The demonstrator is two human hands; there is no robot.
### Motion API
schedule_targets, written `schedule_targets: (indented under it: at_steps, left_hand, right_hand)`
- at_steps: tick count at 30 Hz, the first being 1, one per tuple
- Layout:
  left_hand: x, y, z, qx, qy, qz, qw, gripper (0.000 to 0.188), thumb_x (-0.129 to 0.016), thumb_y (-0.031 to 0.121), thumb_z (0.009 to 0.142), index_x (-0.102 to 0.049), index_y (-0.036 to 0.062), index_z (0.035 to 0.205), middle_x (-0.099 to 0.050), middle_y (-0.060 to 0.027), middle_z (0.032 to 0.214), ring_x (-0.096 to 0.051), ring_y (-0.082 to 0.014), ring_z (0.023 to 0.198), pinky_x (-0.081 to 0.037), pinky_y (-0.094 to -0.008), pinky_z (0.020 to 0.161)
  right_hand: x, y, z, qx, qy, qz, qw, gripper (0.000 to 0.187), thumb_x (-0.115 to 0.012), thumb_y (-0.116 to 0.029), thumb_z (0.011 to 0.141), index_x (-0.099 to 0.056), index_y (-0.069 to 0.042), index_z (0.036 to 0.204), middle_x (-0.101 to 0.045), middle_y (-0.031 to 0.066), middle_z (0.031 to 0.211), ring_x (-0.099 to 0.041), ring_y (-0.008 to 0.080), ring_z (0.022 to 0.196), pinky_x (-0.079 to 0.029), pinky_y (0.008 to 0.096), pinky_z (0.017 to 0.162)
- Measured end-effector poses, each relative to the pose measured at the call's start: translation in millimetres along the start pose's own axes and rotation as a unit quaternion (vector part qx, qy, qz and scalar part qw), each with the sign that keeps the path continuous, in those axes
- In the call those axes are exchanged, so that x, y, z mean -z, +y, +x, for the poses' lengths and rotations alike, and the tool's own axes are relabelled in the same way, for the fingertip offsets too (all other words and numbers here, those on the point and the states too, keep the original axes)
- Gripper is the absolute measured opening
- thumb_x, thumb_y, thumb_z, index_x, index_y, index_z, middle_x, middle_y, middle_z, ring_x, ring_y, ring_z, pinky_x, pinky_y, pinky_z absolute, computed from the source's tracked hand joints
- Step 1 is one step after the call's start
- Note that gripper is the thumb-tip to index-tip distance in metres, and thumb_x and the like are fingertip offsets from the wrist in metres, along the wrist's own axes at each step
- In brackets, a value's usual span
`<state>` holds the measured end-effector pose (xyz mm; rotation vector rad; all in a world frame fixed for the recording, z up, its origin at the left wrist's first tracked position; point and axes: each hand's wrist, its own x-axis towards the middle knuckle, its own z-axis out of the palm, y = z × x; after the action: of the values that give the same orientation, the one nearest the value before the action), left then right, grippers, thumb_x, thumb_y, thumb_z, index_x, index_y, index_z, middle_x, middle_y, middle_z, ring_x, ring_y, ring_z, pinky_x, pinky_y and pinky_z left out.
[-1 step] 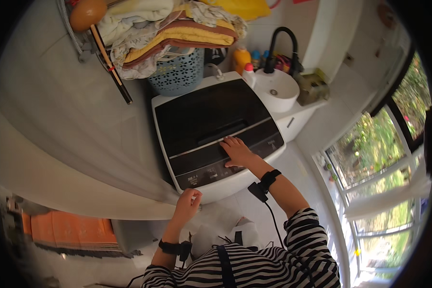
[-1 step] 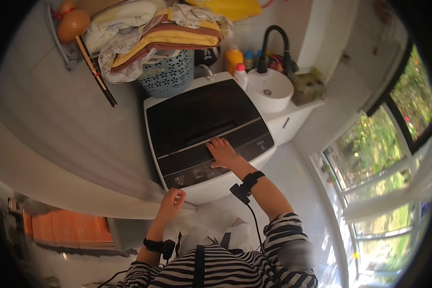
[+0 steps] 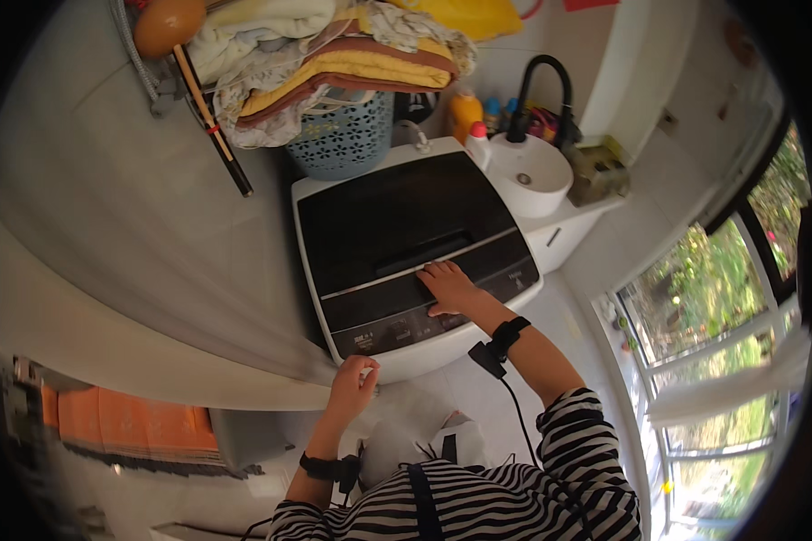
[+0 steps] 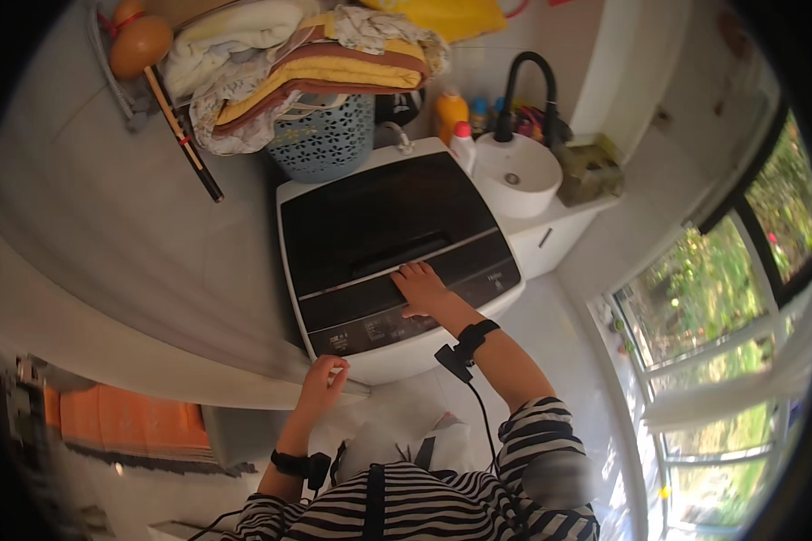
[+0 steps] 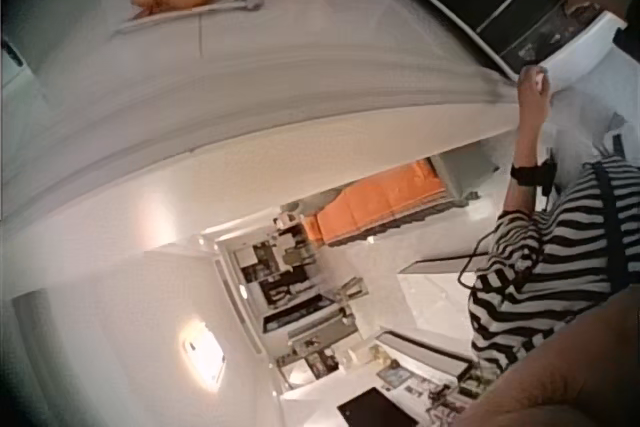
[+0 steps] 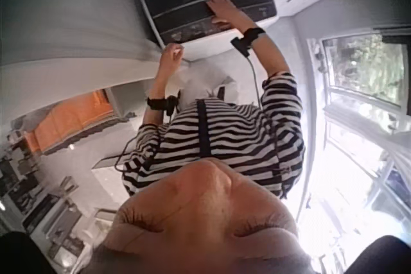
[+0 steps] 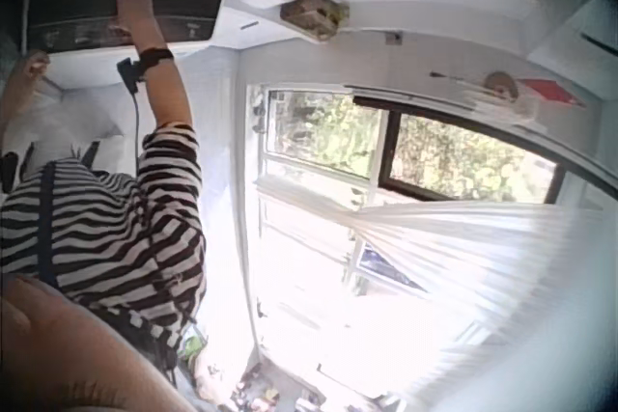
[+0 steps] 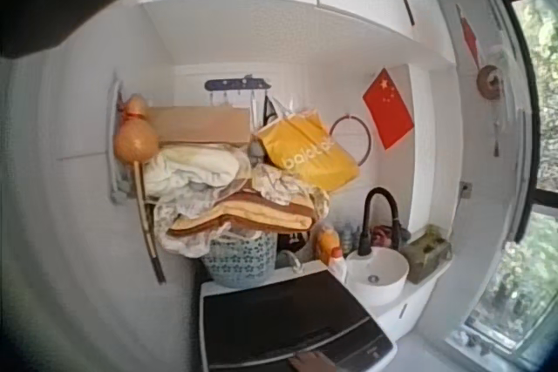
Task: The person assembles a long metal pole using scissors to cut tape, then walks through the living room and kitchen. They place the pole in a storage area, put the scissors in the sink, and later retrieve stacked paper cups and a water bottle from a balcony area.
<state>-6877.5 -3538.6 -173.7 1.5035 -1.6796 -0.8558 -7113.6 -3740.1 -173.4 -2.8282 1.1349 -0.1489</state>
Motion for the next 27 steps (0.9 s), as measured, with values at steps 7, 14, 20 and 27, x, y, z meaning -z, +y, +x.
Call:
schedule_targets:
  at_steps: [7, 14, 20, 27]
  left_hand:
    - [-13, -4, 17, 0.008, 0.154, 0.065, 0.986, 0.022, -0.062, 0.007, 0.08, -0.058, 0.0038, 0.101, -0.056, -0.0158, 0.114, -0.05, -0.0349, 0.109, -0.038, -0.0423, 0.096]
    - [3, -8, 48, 0.001, 0.225, 0.147, 0.963, 0.037, -0.063, 0.012, 0.08, -0.053, 0.0051, 0.115, -0.048, -0.0195, 0.127, -0.042, -0.0381, 0.119, -0.035, -0.0445, 0.1]
    - [2, -33, 57, 0.027, 0.223, 0.164, 0.961, 0.047, -0.064, 0.016, 0.08, -0.048, 0.0033, 0.122, -0.041, -0.0226, 0.134, -0.036, -0.0405, 0.126, -0.03, -0.0471, 0.104]
    - [3, -68, 75, 0.043, 0.123, 0.272, 0.953, 0.074, -0.067, 0.033, 0.078, -0.036, -0.0042, 0.133, -0.015, -0.0318, 0.146, -0.015, -0.0468, 0.136, -0.021, -0.0504, 0.109]
  right_hand:
    - [9, 32, 50, 0.087, -0.116, -0.031, 0.989, 0.086, -0.085, -0.036, 0.053, -0.048, -0.004, 0.124, -0.047, 0.0153, 0.119, -0.043, 0.0322, 0.115, -0.04, 0.0412, 0.093]
    - [21, 33, 78, 0.022, -0.272, 0.009, 0.962, 0.082, -0.088, -0.041, 0.047, -0.052, 0.0, 0.108, -0.063, 0.0131, 0.101, -0.06, 0.0342, 0.098, -0.047, 0.0417, 0.086]
    - [74, 52, 116, 0.02, -0.028, -0.082, 0.996, 0.074, -0.087, -0.04, 0.04, -0.052, -0.004, 0.093, -0.061, 0.011, 0.09, -0.061, 0.0301, 0.092, -0.047, 0.0389, 0.077]
    - [51, 83, 233, -0.134, 0.084, -0.087, 0.984, 0.057, -0.082, -0.027, 0.059, -0.054, -0.008, 0.104, -0.062, 0.0076, 0.098, -0.059, 0.0251, 0.1, -0.044, 0.0376, 0.084]
